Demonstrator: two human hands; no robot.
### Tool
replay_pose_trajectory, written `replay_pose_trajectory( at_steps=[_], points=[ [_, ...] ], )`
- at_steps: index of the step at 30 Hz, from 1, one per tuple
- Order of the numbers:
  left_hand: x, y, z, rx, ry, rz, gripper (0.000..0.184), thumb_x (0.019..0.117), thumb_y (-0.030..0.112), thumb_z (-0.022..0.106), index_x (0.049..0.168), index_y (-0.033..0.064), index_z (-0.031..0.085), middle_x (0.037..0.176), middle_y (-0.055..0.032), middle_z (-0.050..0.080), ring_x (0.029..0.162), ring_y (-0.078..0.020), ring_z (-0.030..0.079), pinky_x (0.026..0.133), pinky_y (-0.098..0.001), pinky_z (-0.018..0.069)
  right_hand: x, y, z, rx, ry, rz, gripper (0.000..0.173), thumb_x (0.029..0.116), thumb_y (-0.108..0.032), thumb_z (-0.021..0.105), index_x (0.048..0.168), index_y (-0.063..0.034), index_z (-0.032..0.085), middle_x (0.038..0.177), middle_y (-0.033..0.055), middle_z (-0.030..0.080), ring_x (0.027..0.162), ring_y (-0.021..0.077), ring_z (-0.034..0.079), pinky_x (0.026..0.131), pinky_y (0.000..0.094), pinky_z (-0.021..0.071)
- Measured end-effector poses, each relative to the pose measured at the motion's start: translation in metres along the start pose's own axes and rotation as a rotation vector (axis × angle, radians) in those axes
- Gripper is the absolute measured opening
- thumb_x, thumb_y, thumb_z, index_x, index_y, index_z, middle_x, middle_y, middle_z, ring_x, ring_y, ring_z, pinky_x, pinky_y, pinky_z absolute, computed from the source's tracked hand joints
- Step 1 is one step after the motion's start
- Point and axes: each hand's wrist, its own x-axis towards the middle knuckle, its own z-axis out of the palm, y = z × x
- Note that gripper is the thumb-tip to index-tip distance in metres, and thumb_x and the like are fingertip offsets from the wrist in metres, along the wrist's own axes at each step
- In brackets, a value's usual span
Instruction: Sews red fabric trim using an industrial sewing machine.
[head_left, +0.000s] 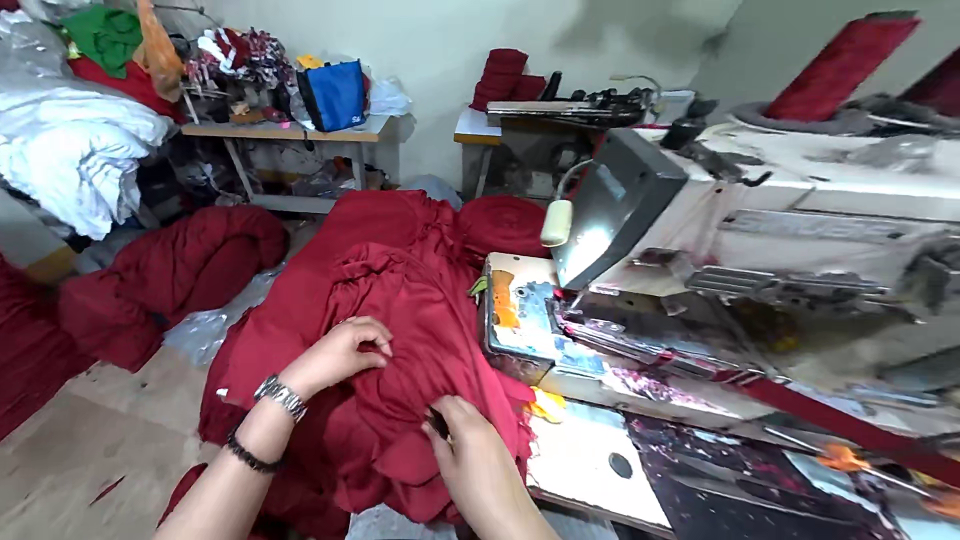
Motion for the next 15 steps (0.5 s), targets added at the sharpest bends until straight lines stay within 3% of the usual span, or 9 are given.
replay_pose_trajectory(
  at_steps=[2, 5, 8, 10, 12, 13, 15],
  points=[
    [-0.004, -0.006, -0.002, -0.113, 0.078, 0.059, 0.012, 0.0936, 0.012, 0.071, 0.1, 0.004, 0.077, 0.118, -0.0052, 0.072, 0.116, -0.0132, 0.065, 0.104, -0.0349, 0.0505, 0.0, 0.01, -0.003, 0.196, 0.084, -0.031, 0.014, 0.0929, -0.013, 0.068, 0.099, -0.0016, 0.073, 0.093, 0.0118, 0.071, 0.086, 0.0206, 0.07, 0.08, 0.0355, 0.0581],
    [-0.004, 0.006, -0.022, -0.157, 0.246, 0.213, 0.014, 0.0949, 0.011, 0.063, 0.096, 0.0084, 0.077, 0.112, 0.0002, 0.074, 0.107, -0.0108, 0.068, 0.097, -0.0341, 0.0557, 0.004, 0.008, -0.016, 0.318, 0.197, -0.146, 0.012, 0.0909, -0.015, 0.071, 0.095, -0.0051, 0.076, 0.091, 0.0066, 0.072, 0.083, 0.0106, 0.069, 0.077, 0.0244, 0.057],
    [0.003, 0.034, -0.051, -0.237, 0.337, 0.377, 0.022, 0.0991, 0.017, 0.055, 0.091, 0.0135, 0.074, 0.112, 0.0016, 0.073, 0.114, -0.0151, 0.067, 0.103, -0.0391, 0.053, 0.008, -0.009, -0.041, 0.458, 0.258, -0.303, 0.01, 0.0908, -0.013, 0.072, 0.094, -0.0046, 0.077, 0.088, 0.0041, 0.072, 0.081, 0.0038, 0.066, 0.075, 0.0164, 0.0544],
    [0.008, 0.067, -0.062, -0.369, 0.387, 0.475, 0.024, 0.1046, 0.027, 0.053, 0.09, 0.0207, 0.071, 0.1, 0.0074, 0.072, 0.106, -0.0103, 0.068, 0.102, -0.0345, 0.0535, 0.006, -0.018, -0.064, 0.672, 0.244, -0.401, 0.011, 0.093, -0.009, 0.07, 0.096, -0.0002, 0.075, 0.091, 0.0044, 0.07, 0.084, 0.001, 0.064, 0.075, 0.0142, 0.0529],
    [0.015, 0.118, -0.054, -0.437, 0.469, 0.479, 0.027, 0.1067, 0.024, 0.049, 0.084, 0.0238, 0.064, 0.08, 0.0139, 0.064, 0.078, 0.0008, 0.063, 0.077, -0.0187, 0.0541, -0.001, -0.019, -0.089, 0.906, 0.208, -0.427, 0.008, 0.0942, -0.007, 0.067, 0.098, -0.0013, 0.07, 0.096, -0.001, 0.069, 0.083, -0.0048, 0.061, 0.072, 0.0118, 0.0518],
    [0.022, 0.142, -0.046, -0.407, 0.476, 0.48, 0.03, 0.1072, 0.02, 0.047, 0.079, 0.0186, 0.058, 0.073, 0.0119, 0.059, 0.068, 0.002, 0.057, 0.066, -0.0163, 0.0495, -0.006, -0.014, -0.1, 1.028, 0.183, -0.397, 0.007, 0.0952, -0.009, 0.066, 0.102, -0.0067, 0.068, 0.099, -0.0066, 0.068, 0.076, -0.0086, 0.058, 0.065, 0.01, 0.0499],
    [0.046, 0.152, -0.03, -0.221, 0.329, 0.503, 0.03, 0.1043, 0.026, 0.054, 0.078, 0.0144, 0.061, 0.072, 0.0097, 0.056, 0.065, 0.0028, 0.052, 0.061, -0.016, 0.0444, -0.019, 0.011, -0.115, 1.189, 0.152, -0.235, 0.01, 0.0962, -0.014, 0.067, 0.106, -0.0176, 0.068, 0.095, -0.0134, 0.067, 0.062, -0.0108, 0.051, 0.052, 0.0094, 0.0437]
  ],
)
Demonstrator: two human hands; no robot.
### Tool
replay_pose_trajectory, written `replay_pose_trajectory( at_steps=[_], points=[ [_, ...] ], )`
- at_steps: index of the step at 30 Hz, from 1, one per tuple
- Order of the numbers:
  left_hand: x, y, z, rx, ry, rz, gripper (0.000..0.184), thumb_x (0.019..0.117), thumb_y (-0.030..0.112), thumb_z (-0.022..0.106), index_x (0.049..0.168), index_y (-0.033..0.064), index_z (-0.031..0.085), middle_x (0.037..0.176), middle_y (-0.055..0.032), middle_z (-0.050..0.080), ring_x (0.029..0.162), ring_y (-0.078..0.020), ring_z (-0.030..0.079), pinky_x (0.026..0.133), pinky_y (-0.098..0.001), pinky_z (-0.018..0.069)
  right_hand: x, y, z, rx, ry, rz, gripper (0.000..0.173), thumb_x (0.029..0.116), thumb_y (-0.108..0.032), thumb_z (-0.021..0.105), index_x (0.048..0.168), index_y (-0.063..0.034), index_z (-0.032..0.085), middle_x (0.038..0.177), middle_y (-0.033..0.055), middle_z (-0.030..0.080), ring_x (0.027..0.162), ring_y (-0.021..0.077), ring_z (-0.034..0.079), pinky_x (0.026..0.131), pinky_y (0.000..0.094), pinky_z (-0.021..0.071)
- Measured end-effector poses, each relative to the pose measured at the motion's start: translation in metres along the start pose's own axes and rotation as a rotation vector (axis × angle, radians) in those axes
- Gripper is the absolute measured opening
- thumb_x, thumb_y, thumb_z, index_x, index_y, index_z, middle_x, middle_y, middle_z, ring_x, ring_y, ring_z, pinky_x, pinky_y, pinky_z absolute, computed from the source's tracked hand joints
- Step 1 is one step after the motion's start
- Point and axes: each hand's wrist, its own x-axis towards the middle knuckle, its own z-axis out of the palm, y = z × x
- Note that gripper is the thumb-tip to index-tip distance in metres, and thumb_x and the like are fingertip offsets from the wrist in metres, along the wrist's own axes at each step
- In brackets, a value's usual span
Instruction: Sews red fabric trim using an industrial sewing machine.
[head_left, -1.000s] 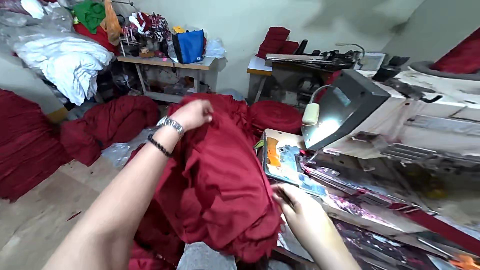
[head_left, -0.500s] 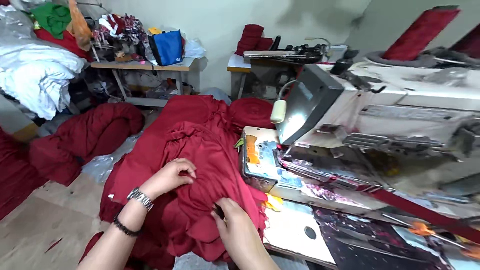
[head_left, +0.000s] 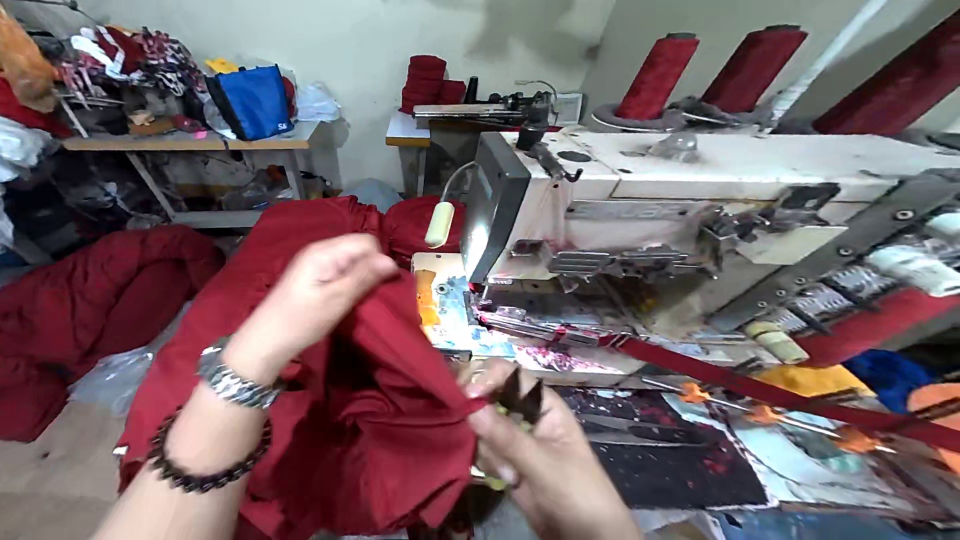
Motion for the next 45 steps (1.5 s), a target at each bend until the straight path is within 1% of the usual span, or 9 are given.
replay_pose_trajectory(
  at_steps=[3, 7, 8, 11, 13, 15, 19, 28, 45],
  points=[
    [0.015, -0.025, 0.038, 0.056, -0.428, -0.171, 0.009, 0.0959, 0.015, 0.068, 0.096, 0.0065, 0.068, 0.083, -0.0008, 0.066, 0.075, -0.0087, 0.062, 0.069, -0.0299, 0.0534, -0.019, 0.017, -0.061, -0.395, 0.2, 0.275, 0.005, 0.094, -0.013, 0.065, 0.099, -0.0137, 0.065, 0.078, -0.0093, 0.062, 0.051, -0.003, 0.047, 0.047, 0.015, 0.0414],
    [0.014, -0.047, 0.079, 0.076, -0.435, -0.315, 0.022, 0.1035, 0.021, 0.059, 0.087, 0.0082, 0.065, 0.074, -0.0001, 0.056, 0.068, -0.0079, 0.053, 0.064, -0.027, 0.0451, -0.032, 0.042, -0.079, -1.043, 0.286, 0.256, 0.025, 0.0979, -0.019, 0.06, 0.115, -0.0044, 0.071, 0.108, 0.0103, 0.071, 0.096, 0.0177, 0.069, 0.087, 0.0395, 0.0571],
    [0.014, -0.046, 0.084, 0.086, -0.401, -0.326, 0.023, 0.1041, 0.023, 0.058, 0.088, 0.0094, 0.066, 0.074, 0.0006, 0.056, 0.067, -0.0073, 0.053, 0.063, -0.0264, 0.0448, -0.03, 0.043, -0.071, -1.107, 0.314, 0.223, 0.034, 0.0972, -0.028, 0.062, 0.12, -0.0052, 0.071, 0.115, 0.0129, 0.071, 0.1, 0.023, 0.07, 0.088, 0.0459, 0.0575],
    [0.011, -0.035, 0.087, 0.058, -0.314, -0.261, 0.017, 0.1027, 0.023, 0.061, 0.091, 0.0137, 0.069, 0.083, 0.0047, 0.062, 0.075, -0.0028, 0.058, 0.068, -0.0219, 0.0487, -0.02, 0.055, -0.047, -1.296, 0.353, 0.133, 0.065, 0.085, -0.058, 0.069, 0.121, -0.0041, 0.07, 0.112, 0.0162, 0.071, 0.081, 0.0302, 0.072, 0.063, 0.0521, 0.0578],
    [0.01, -0.025, 0.087, -0.04, -0.258, -0.159, 0.012, 0.0986, 0.018, 0.065, 0.089, 0.0133, 0.07, 0.085, 0.0062, 0.063, 0.076, -0.0005, 0.059, 0.068, -0.0176, 0.0496, -0.016, 0.063, -0.039, -1.349, 0.365, 0.101, 0.059, 0.0848, -0.05, 0.072, 0.116, 0.0008, 0.071, 0.108, 0.0184, 0.073, 0.077, 0.0329, 0.073, 0.06, 0.0536, 0.0578],
    [0.01, -0.019, 0.09, -0.091, -0.226, -0.115, 0.01, 0.0954, 0.018, 0.069, 0.087, 0.013, 0.071, 0.085, 0.0067, 0.065, 0.075, 0.0003, 0.059, 0.067, -0.016, 0.0505, -0.015, 0.063, -0.039, -1.279, 0.376, 0.137, 0.037, 0.0891, -0.026, 0.071, 0.111, 0.0039, 0.071, 0.103, 0.0205, 0.074, 0.079, 0.0354, 0.074, 0.065, 0.0566, 0.0587],
    [0.01, -0.035, 0.103, 0.298, -0.224, -0.278, 0.02, 0.1003, 0.028, 0.064, 0.091, 0.0128, 0.072, 0.087, 0.0006, 0.065, 0.082, -0.0101, 0.063, 0.075, -0.0335, 0.0543, -0.027, 0.066, -0.057, -0.963, 0.35, 0.262, 0.02, 0.0924, -0.019, 0.065, 0.1, -0.0019, 0.072, 0.077, 0.0039, 0.067, 0.069, 0.009, 0.062, 0.065, 0.0289, 0.053],
    [0.02, -0.04, 0.13, 0.492, -0.181, -0.386, 0.018, 0.0998, 0.026, 0.064, 0.095, 0.0115, 0.072, 0.091, -0.0032, 0.067, 0.088, -0.0173, 0.066, 0.079, -0.04, 0.0549, -0.036, 0.058, -0.062, -0.874, 0.342, 0.275, 0.017, 0.0953, -0.014, 0.062, 0.095, -0.0002, 0.072, 0.077, 0.0033, 0.066, 0.069, 0.0038, 0.059, 0.066, 0.0226, 0.0501],
    [0.045, -0.046, 0.132, 0.517, -0.226, -0.494, 0.026, 0.1033, 0.03, 0.059, 0.101, 0.0083, 0.073, 0.101, -0.0093, 0.069, 0.099, -0.0237, 0.067, 0.087, -0.0459, 0.0532, -0.027, 0.061, -0.064, -1.031, 0.334, 0.23, 0.02, 0.0971, -0.016, 0.06, 0.095, -0.0013, 0.073, 0.076, 0.007, 0.068, 0.067, 0.0126, 0.064, 0.065, 0.0307, 0.0533]
  ],
)
